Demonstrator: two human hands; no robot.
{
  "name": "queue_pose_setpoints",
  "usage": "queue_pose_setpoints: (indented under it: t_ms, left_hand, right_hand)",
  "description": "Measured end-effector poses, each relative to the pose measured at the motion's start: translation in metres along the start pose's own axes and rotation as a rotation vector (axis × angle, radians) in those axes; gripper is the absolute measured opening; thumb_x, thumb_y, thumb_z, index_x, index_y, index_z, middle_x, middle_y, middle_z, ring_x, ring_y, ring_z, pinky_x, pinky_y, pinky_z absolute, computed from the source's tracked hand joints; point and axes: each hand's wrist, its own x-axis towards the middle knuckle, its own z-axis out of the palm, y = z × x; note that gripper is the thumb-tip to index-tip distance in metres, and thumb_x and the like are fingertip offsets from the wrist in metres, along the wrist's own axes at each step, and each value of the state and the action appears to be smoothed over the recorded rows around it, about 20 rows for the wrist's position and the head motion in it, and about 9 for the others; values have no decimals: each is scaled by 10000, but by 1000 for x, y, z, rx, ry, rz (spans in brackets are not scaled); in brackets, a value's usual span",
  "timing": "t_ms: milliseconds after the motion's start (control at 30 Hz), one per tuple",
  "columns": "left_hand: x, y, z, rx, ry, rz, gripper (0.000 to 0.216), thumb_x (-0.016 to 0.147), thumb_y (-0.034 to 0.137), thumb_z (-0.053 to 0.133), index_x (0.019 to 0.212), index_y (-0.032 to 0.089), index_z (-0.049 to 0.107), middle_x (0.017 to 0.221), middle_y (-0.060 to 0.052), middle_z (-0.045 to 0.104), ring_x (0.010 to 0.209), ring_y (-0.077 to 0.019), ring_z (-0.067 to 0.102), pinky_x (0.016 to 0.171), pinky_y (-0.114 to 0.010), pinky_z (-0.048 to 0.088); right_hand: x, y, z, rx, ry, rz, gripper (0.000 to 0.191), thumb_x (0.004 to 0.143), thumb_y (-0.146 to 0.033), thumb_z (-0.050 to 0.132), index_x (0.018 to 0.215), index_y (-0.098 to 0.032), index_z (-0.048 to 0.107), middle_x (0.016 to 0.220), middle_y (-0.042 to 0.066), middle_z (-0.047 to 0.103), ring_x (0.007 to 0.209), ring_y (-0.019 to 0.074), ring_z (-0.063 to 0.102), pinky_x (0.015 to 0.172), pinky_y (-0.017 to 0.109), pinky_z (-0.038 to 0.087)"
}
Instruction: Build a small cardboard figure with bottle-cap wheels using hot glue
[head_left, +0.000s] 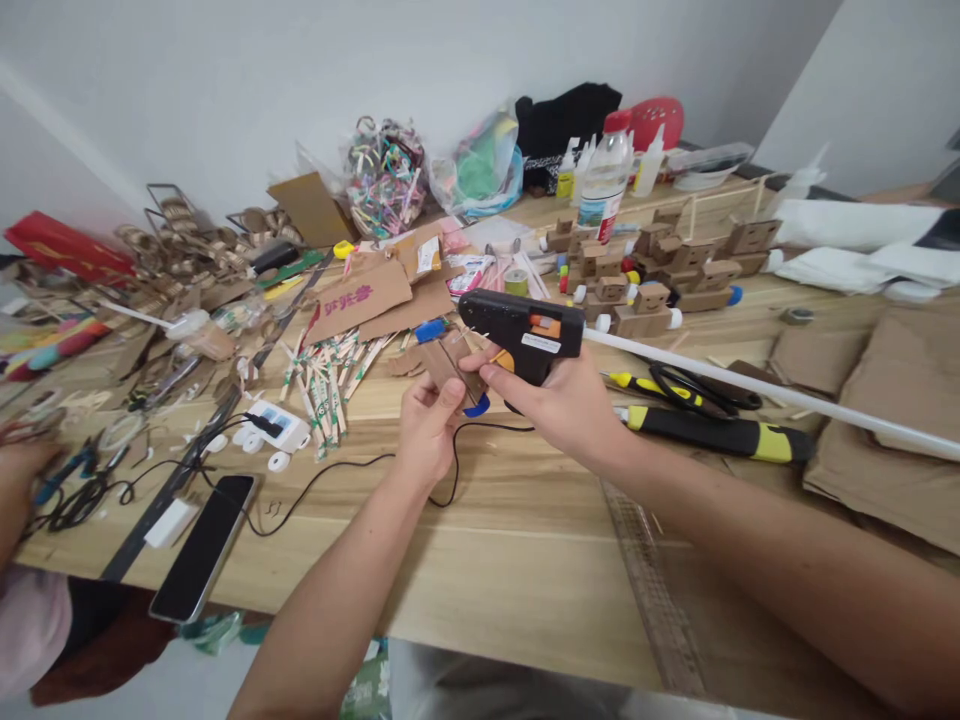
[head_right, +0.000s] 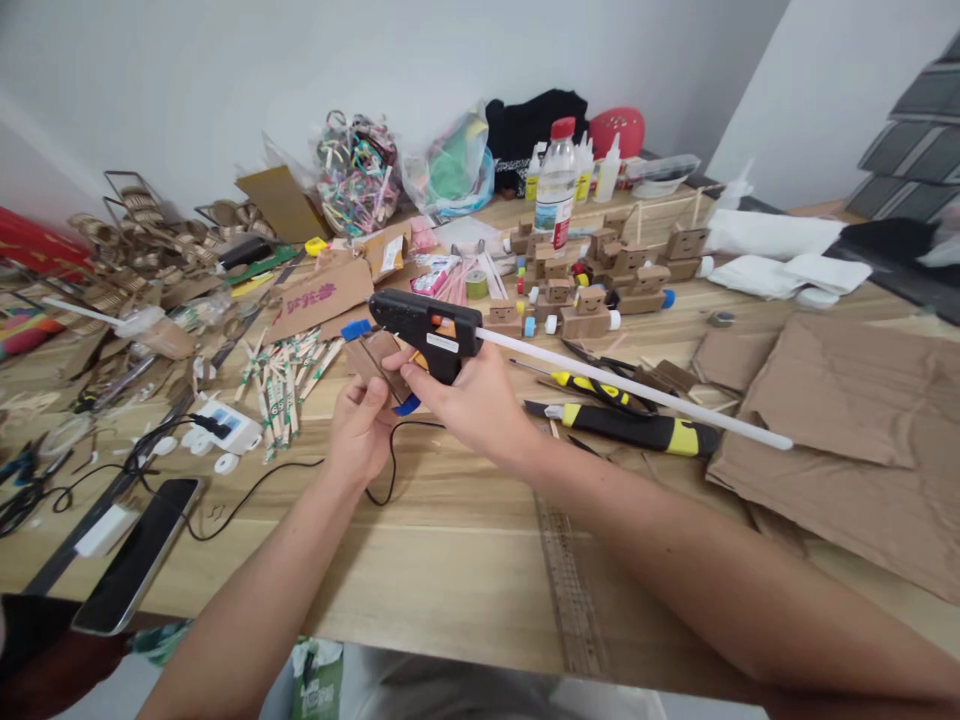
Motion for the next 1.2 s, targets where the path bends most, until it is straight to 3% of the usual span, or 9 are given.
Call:
queue_pose_setpoints:
  t_ms: [200, 467, 733, 900, 1200]
  left_hand:
    - [-1, 1, -1, 43, -43, 21, 519, 513, 575, 987, 853, 225, 812, 850, -35, 818, 820, -201, 759, 788, -323, 594]
    - [0, 1, -1, 31, -49, 38, 506, 514, 560, 993, 853, 225, 824, 915, -39, 831, 938, -223, 778, 868, -326, 595]
    - [0, 1, 0, 23, -41, 8, 521, 490, 557, 1000, 832, 216, 804, 829, -15, 820, 802, -187, 777, 857, -334, 623]
    - [-1, 3, 5, -18, -28, 4, 495, 463, 549, 1008, 766, 227, 787, 733, 26, 792, 672, -132, 742, 804, -291, 641]
    - [-4, 2, 8, 2, -48, 34, 502, 514, 587, 982, 754, 209, 755, 763, -13, 804, 660, -162, 754, 701, -289, 648]
  right_hand:
    - [-1, 1, 0, 6, -11, -16, 115, 799, -268, 695, 848, -216, 785, 979, 51, 845, 991, 254, 791, 999, 434, 615]
    - [-1, -5, 0, -18, -25, 1, 120, 814, -254, 691, 846, -216, 800, 1038, 51, 841, 1058, 260, 777, 1064, 447, 584]
    - [-1, -1, -1, -30, -47, 84, 151, 779, -191, 697, 894, -222, 789, 1007, 36, 845, 980, 250, 802, 971, 417, 642]
    - [-3, 0, 0, -119, -28, 117, 158, 768, -149, 697, 858, -245, 784, 991, 26, 847, 982, 250, 804, 1002, 428, 629]
    - [-4, -4, 6, -110, 46, 119, 159, 751, -122, 700, 826, -262, 703, 957, 19, 845, 923, 221, 810, 920, 369, 652]
